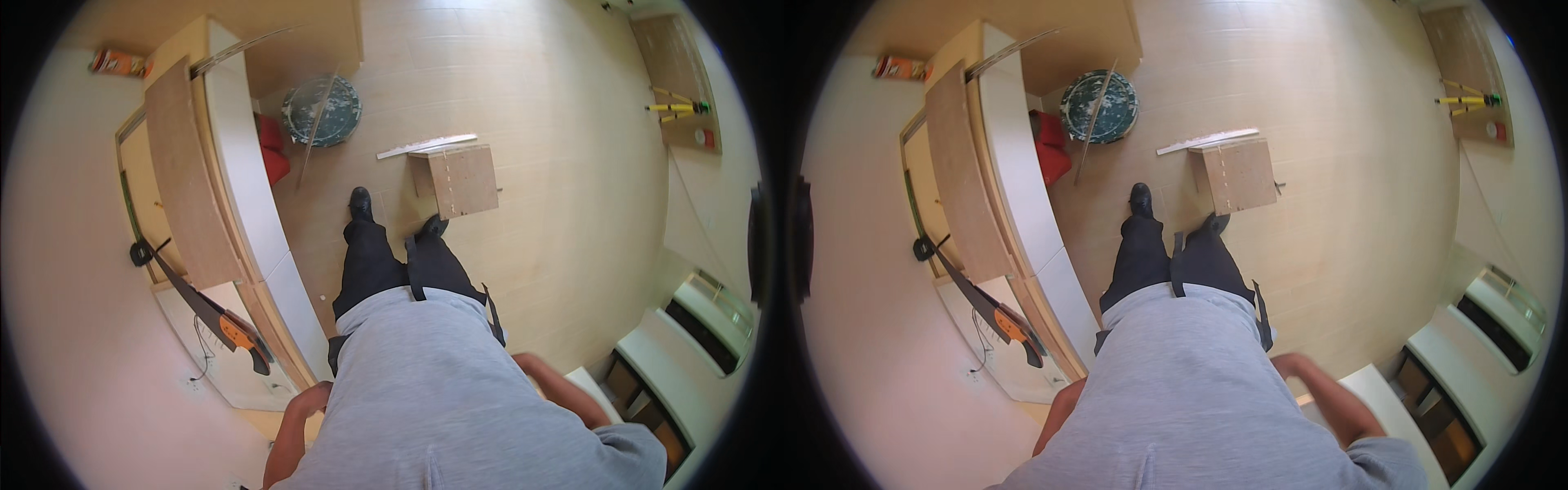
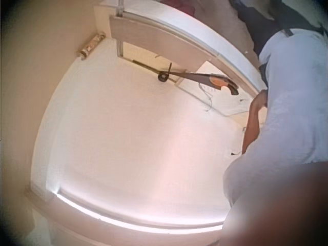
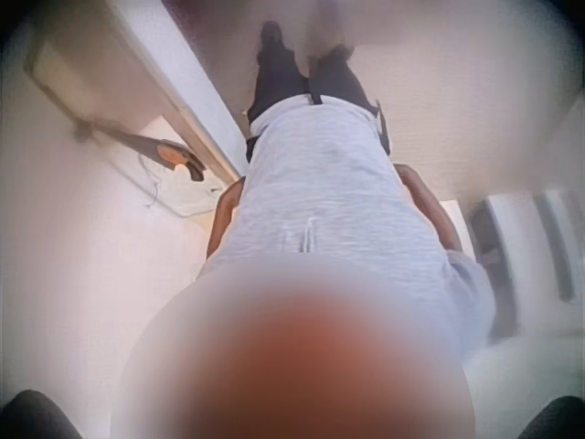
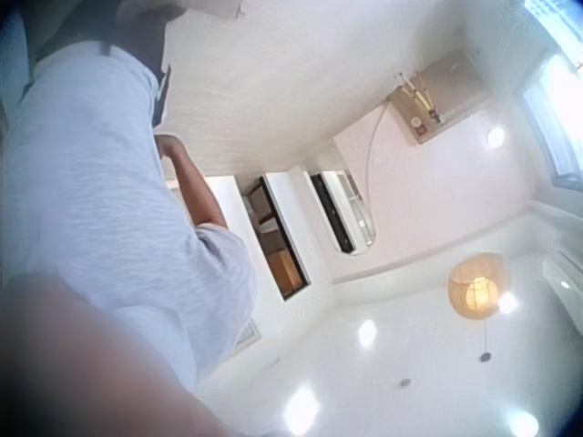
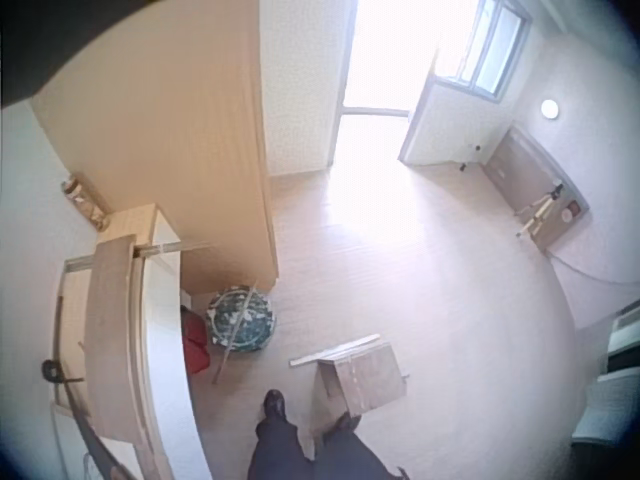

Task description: The person retrieves a hand saw and a rectangular piece of wood from a cluttered room. They place the wood on the floor and use the hand saw to cut it into two pieces. After completing the cut, the person picks up the separated pieces and places them on a nearby counter.

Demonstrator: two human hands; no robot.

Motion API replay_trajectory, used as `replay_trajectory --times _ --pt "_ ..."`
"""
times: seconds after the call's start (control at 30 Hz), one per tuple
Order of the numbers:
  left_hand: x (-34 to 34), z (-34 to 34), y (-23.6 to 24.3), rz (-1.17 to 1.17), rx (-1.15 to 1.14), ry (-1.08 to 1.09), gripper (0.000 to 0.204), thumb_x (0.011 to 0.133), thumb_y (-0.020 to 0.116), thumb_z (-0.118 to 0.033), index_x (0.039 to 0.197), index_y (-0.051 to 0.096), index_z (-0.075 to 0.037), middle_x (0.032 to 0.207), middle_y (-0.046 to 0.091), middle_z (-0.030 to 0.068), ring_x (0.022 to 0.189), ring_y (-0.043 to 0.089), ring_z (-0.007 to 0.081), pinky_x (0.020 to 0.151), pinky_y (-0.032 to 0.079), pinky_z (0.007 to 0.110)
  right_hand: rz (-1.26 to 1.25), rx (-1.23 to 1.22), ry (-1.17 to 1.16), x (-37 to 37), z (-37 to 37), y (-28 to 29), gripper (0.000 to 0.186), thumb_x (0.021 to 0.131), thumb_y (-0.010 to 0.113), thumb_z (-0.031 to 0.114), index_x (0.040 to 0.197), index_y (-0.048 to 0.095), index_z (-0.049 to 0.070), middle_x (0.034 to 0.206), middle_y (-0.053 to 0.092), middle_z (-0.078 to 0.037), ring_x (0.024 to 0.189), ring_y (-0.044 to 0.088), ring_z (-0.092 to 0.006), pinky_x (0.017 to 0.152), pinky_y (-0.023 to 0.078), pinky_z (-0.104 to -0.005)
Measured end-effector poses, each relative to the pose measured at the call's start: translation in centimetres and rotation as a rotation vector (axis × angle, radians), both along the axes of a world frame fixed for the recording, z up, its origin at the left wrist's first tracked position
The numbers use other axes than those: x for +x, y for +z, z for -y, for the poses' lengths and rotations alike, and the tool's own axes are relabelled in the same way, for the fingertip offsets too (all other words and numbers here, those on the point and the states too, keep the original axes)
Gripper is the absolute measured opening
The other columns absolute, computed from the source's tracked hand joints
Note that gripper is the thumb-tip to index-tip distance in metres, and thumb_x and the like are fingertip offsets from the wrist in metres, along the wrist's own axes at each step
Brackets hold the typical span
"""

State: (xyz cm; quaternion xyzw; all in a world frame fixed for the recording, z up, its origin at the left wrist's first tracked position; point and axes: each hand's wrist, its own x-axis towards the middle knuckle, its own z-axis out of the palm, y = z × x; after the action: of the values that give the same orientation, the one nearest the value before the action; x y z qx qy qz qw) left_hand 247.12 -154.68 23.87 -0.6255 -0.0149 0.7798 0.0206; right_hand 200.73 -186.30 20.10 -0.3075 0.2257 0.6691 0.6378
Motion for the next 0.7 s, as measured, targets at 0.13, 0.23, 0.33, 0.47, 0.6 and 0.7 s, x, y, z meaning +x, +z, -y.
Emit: replay_trajectory --times 0.13,0.23,0.33,0.47,0.6,0.7 --pt "0.3 -2.2 0.3 0.082 0.018 1.025 0.053 0.108 0.064 -0.044 0.147 0.059 -0.008 0.106 0.077 0.0107 0.087 0.072 0.0211 0.079 0.059 0.04 -0.011 -0.206 -0.148 -2.1 -6.5 1.3 0.053 0.09 0.079 0.026 0.142 0.072 0.016 0.131 0.077 -0.011 0.12 0.073 -0.0284 0.089 0.064 -0.0449" --pt "2.0 -4.6 -0.2 0.026 -0.058 1.08 0.066 0.107 0.066 -0.047 0.16 0.045 -0.013 0.113 0.076 0.012 0.094 0.072 0.0235 0.083 0.058 0.041 -0.037 -0.342 -0.205 -3.1 -7.9 1.3 0.053 0.09 0.08 0.025 0.141 0.073 0.016 0.131 0.078 -0.011 0.119 0.073 -0.0284 0.09 0.064 -0.0451" --pt "3.1 -6.2 -1.1 0.028 -0.159 1.054 0.055 0.109 0.065 -0.04 0.153 0.056 -0.009 0.12 0.078 0.0128 0.104 0.072 0.0288 0.093 0.058 0.043 -0.058 -0.435 -0.239 -4.3 -9.1 1.0 0.052 0.089 0.08 0.025 0.14 0.073 0.015 0.131 0.078 -0.011 0.119 0.073 -0.0284 0.09 0.064 -0.0452" --pt "2.1 -5.5 -1.5 0.078 -0.157 0.914 0.053 0.108 0.065 -0.039 0.151 0.057 -0.009 0.119 0.078 0.0128 0.103 0.073 0.0284 0.092 0.058 0.043 -0.091 -0.525 -0.282 -5.8 -10.7 0.8 0.052 0.088 0.08 0.025 0.139 0.074 0.015 0.13 0.078 -0.012 0.119 0.073 -0.0284 0.09 0.063 -0.0454" --pt "0.2 -2.1 -1.5 0.135 -0.158 0.782 0.051 0.107 0.066 -0.037 0.149 0.059 -0.009 0.117 0.078 0.0127 0.102 0.073 0.0279 0.091 0.058 0.042 -0.119 -0.584 -0.315 -6.9 -11.5 0.5 0.051 0.088 0.08 0.024 0.137 0.074 0.014 0.13 0.078 -0.012 0.118 0.073 -0.0284 0.09 0.063 -0.0456" --pt "-0.7 0.9 -1.8 0.162 -0.171 0.702 0.05 0.107 0.066 -0.036 0.148 0.06 -0.009 0.116 0.078 0.0127 0.102 0.073 0.0276 0.091 0.058 0.042 -0.138 -0.612 -0.328 -7.6 -12.2 0.3 0.051 0.087 0.081 0.024 0.137 0.075 0.014 0.129 0.078 -0.013 0.118 0.073 -0.0284 0.09 0.063 -0.0457"
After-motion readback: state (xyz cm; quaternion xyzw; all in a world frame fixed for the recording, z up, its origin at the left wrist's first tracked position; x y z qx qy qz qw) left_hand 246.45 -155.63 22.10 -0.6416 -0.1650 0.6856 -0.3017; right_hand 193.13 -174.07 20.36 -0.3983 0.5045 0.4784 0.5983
